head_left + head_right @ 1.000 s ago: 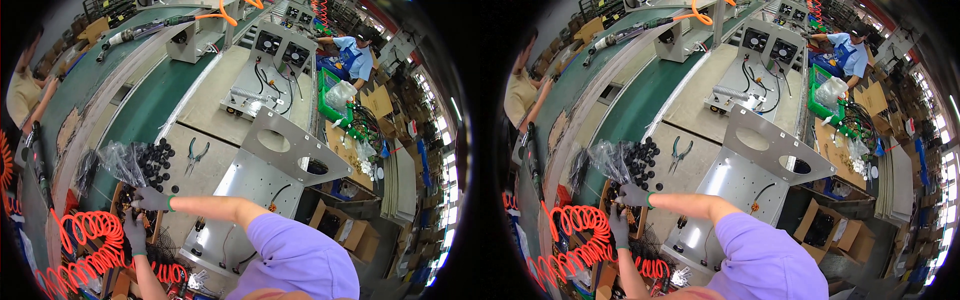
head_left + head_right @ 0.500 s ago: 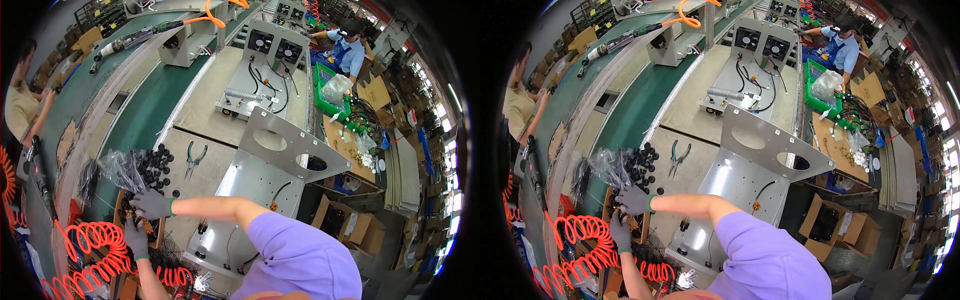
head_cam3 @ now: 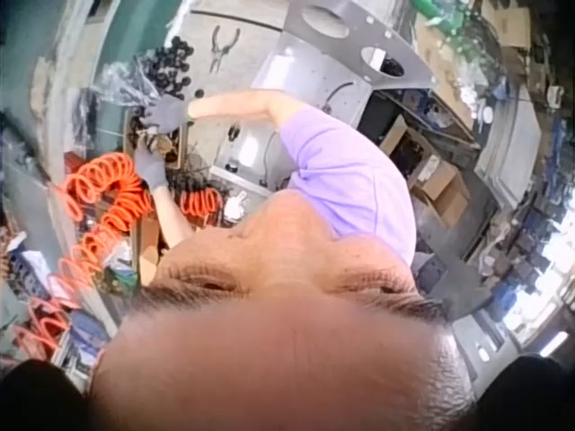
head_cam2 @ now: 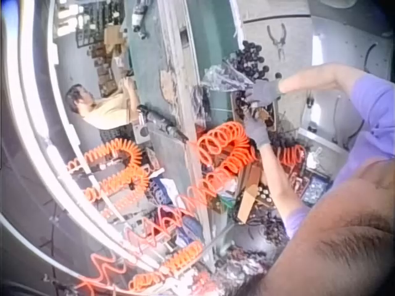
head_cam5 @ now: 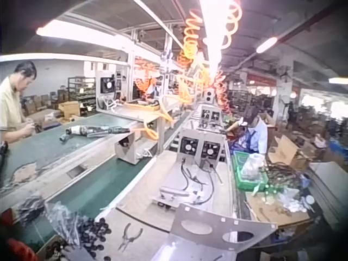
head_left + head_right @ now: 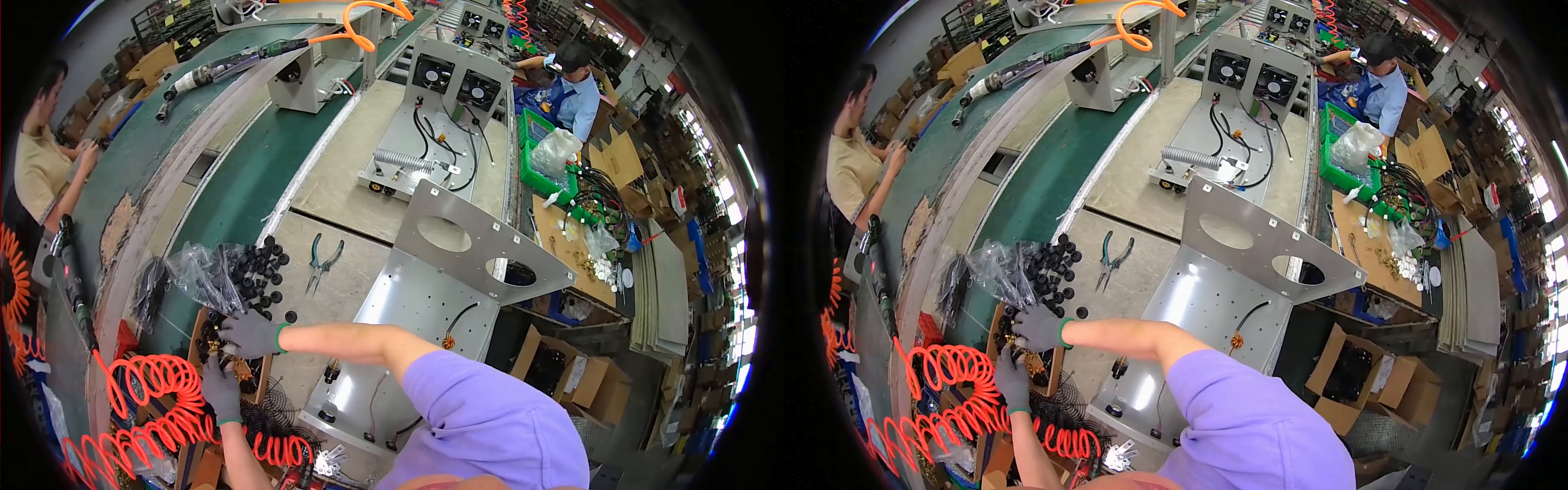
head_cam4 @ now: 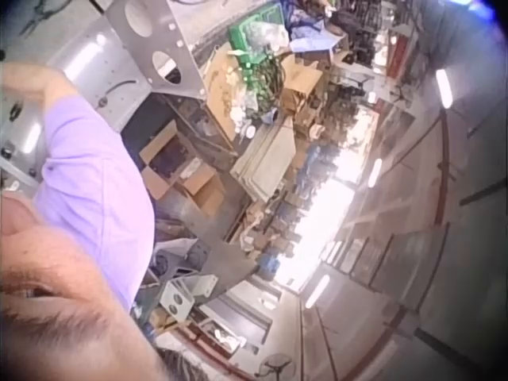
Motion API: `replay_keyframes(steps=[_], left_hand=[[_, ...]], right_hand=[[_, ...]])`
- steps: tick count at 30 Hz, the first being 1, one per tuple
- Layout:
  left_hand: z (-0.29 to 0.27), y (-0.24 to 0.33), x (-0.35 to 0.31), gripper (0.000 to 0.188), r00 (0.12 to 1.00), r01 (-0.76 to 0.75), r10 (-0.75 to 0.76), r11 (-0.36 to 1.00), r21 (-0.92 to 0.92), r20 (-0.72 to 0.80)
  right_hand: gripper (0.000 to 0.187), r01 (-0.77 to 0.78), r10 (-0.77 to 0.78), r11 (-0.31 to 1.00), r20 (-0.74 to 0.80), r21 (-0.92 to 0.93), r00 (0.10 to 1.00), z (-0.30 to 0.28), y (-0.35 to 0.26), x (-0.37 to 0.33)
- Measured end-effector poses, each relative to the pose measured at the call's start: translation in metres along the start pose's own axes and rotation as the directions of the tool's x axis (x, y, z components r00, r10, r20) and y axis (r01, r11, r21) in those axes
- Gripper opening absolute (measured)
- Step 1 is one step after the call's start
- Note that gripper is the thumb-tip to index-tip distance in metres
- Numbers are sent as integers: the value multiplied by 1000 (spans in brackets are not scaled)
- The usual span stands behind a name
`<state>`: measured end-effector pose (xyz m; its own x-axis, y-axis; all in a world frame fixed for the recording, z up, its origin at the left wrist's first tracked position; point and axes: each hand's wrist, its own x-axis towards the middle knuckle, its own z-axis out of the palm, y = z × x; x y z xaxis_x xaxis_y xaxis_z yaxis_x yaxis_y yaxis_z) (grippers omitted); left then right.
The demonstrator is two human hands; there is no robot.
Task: Installing components and securing them with a wrench into a metal electronics enclosure on an assembly line.
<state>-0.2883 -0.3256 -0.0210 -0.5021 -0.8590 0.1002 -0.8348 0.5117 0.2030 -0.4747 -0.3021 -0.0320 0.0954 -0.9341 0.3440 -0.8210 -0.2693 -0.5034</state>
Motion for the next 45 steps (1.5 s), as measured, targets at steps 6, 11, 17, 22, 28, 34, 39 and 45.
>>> replay_keyframes(steps=[6, 11, 17, 22, 28, 34, 39, 45], left_hand=[[4, -9, -2, 41, 997, 75, -75, 997, 10, 30], [-3, 4, 4, 45, 998, -23, 22, 1000, -16, -53], [0, 8, 3, 41, 1000, -5, 5, 1000, 17, 1], [3, -1, -6, 42, 999, 39, -39, 999, 37, 9], [-1, 13, 8, 39, 998, 29, -36, 993, -110, -60], [-2, 21, 15, 41, 998, 60, -60, 997, 56, -8], [-3, 6, 2, 41, 985, 153, -162, 978, 138, 57], [-1, 6, -2, 41, 993, 105, -114, 980, 168, 43]], right_hand=[[39, -98, 76, 986, 163, 132, 984, -3, -2, 11], [34, -282, 169, 916, 362, 284, 916, 28, 21, 15], [34, -193, 199, 889, 30, 414, 980, 34, 20, 5], [35, -215, 104, 945, 396, 247, 912, 8, 0, 8], [32, -47, 15, 942, 99, 333, 995, 11, 21, 2], [34, -85, 74, 984, 74, 156, 995, -2, 24, 9], [44, -163, 56, 956, 393, 242, 918, 4, 26, 20], [36, -164, -4, 937, 480, 308, 878, -6, 19, 19]])
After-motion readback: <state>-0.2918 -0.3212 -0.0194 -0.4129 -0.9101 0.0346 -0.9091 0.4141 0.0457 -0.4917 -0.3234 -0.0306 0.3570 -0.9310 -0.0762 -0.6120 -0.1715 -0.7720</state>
